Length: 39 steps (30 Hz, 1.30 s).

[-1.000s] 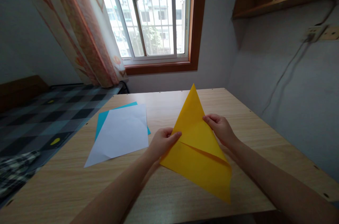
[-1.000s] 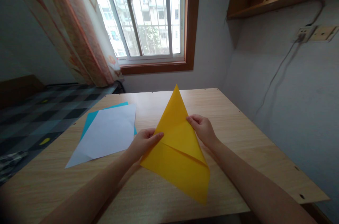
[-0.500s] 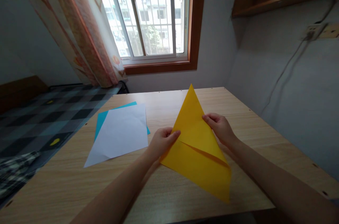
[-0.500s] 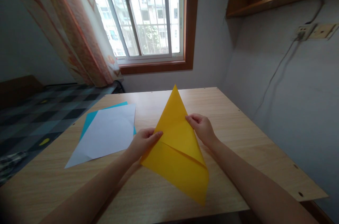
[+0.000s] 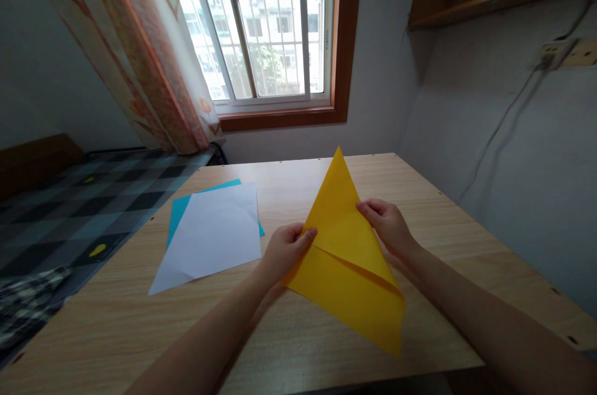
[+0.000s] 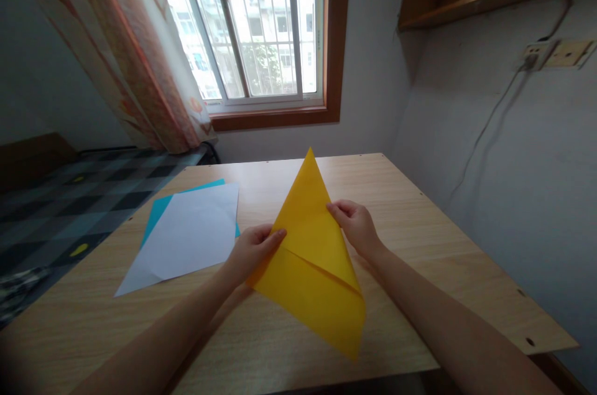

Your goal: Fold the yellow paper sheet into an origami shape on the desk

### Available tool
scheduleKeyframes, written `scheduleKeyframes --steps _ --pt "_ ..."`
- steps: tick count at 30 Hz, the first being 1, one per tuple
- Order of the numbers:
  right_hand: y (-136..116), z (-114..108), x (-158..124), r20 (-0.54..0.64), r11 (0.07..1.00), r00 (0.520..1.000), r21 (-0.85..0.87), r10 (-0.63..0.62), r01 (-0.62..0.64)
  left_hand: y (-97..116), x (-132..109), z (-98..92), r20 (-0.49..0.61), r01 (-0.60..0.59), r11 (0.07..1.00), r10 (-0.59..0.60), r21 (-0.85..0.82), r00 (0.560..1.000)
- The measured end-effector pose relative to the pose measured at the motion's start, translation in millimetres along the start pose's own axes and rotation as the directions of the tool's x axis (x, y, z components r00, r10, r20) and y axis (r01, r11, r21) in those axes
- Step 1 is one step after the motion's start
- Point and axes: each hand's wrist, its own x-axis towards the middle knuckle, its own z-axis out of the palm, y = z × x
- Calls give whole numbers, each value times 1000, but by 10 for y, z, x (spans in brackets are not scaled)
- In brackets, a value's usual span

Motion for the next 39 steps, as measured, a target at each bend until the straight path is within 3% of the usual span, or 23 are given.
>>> scheduleKeyframes --steps 6,13,26,32,39 --pt "25 -2 4 -9 1000 1000 4 -12 12 -30 20 -10 -105 -72 988 87 140 991" --pt "25 -10 9 -17 999 1000 -39 -20 19 -44 34 -16 -126 -101 977 127 190 984" --pt "33 -3 12 43 984 995 148 91 -96 -56 43 -18 -120 -114 982 133 151 984" --pt "36 11 -14 208 956 962 194 178 -219 -37 42 -49 -182 -120 983 145 140 973" --pt "69 27 3 162 970 977 179 138 -167 -73 71 -49 -178 -71 997 71 4 981"
